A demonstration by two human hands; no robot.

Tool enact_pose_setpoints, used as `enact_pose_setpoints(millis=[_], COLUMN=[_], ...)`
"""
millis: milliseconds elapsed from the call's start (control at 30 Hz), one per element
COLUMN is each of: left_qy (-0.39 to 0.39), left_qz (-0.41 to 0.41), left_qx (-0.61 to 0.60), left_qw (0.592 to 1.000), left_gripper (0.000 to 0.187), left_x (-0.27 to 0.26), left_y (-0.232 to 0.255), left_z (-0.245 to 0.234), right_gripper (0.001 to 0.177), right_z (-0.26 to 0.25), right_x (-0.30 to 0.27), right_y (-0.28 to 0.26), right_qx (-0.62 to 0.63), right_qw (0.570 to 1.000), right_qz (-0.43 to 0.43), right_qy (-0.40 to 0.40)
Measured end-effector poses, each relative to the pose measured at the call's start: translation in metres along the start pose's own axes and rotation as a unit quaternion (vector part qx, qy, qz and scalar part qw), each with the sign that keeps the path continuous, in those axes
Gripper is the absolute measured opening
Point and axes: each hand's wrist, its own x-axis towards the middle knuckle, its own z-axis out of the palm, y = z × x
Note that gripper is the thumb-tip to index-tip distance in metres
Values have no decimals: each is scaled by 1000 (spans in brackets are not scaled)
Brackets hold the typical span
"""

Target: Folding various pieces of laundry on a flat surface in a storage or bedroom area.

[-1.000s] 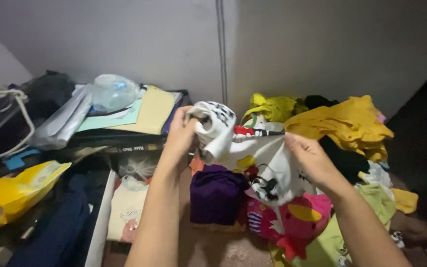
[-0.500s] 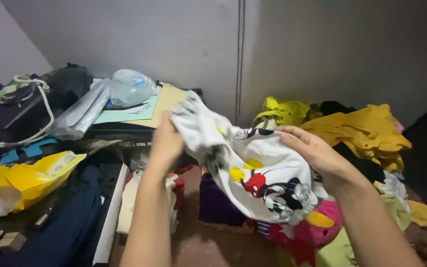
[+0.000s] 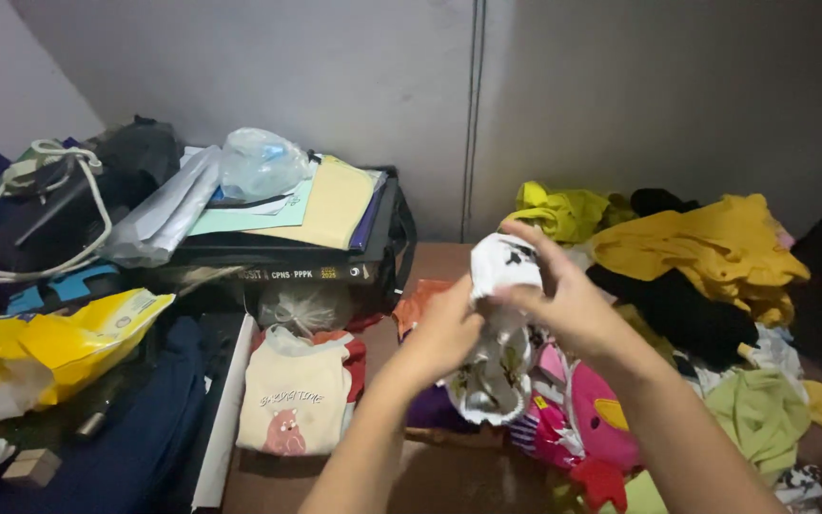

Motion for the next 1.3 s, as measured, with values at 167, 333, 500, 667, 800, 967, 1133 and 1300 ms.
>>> enact_pose_setpoints(millis=[167,333,500,667,800,967,1133,1300], left_qy=[36,101,107,81,152,148,55,-38], left_qz=[7,39,-5,42,60,103,3,4], left_qx=[4,70,9,-44,107,112,313,220], left_qw=[999,992,994,995,981,977,948,975], left_gripper=[41,36,35,40,34,29,41,40], left_x=[-2,-9,-6,-12,-23,-27,-33,-33], left_y=[27,29,54,63,51,21,45,32], left_z=[-50,-92,-85,-118,-171,-184,-177,-167], right_gripper=[57,30,43,30,28,19,30,37], right_z=[-22,-25,42,34,26,35,46,51], right_x=[6,10,-8,8,17,23,14,15], right_y=[47,33,-10,1,-15,-18,-36,-35], right_qx=[-262,-136,-232,-305,-218,-241,-461,-660], right_qw=[955,990,969,931,960,945,875,749], right_qz=[-129,-18,-85,-193,-131,-173,-144,-26], right_qy=[-50,46,-9,57,117,137,35,54])
